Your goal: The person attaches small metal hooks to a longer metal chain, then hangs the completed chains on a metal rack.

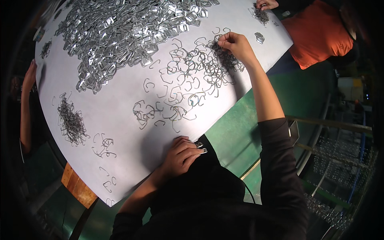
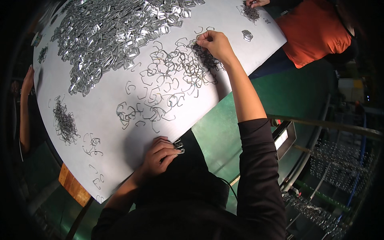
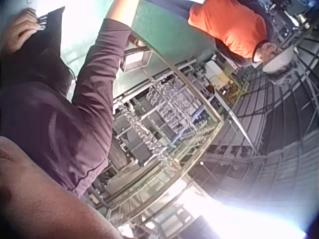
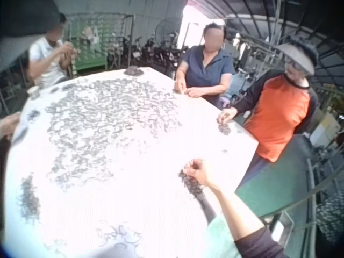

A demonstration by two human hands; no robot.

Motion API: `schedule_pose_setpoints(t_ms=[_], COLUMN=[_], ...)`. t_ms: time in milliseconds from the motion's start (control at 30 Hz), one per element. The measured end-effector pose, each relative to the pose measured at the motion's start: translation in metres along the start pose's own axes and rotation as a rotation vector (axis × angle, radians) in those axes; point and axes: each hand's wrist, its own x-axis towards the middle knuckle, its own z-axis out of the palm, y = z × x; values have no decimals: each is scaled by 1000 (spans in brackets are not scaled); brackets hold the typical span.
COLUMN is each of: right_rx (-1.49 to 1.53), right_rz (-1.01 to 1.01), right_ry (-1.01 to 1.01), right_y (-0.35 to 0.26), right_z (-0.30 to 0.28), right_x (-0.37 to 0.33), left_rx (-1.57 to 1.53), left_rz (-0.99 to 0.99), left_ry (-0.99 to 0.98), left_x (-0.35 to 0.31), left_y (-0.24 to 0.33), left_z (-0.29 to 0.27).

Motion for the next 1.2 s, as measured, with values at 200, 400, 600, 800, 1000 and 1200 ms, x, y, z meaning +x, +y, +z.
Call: schedule_pose_setpoints(t_ms=[200,400,600,800,1000,1200], right_rx=[579,701,795,817,806,653], right_rz=[225,132,150,77,-48,-351], right_ry=[-51,-61,-33,126,269,337], right_y=[-9,-39,-58,-45,-41,-42], right_z=[5,26,59,82,95,91], right_x=[-56,-156,-281,-318,-327,-332], left_rx=[18,-43,-33,29,214,500], left_rz=[-52,-213,-206,-119,10,57], left_ry=[1,92,170,208,142,324], left_x=[4,1,0,-1,-3,12], left_y=[10,26,38,46,60,7], left_z=[2,11,17,25,25,-57])
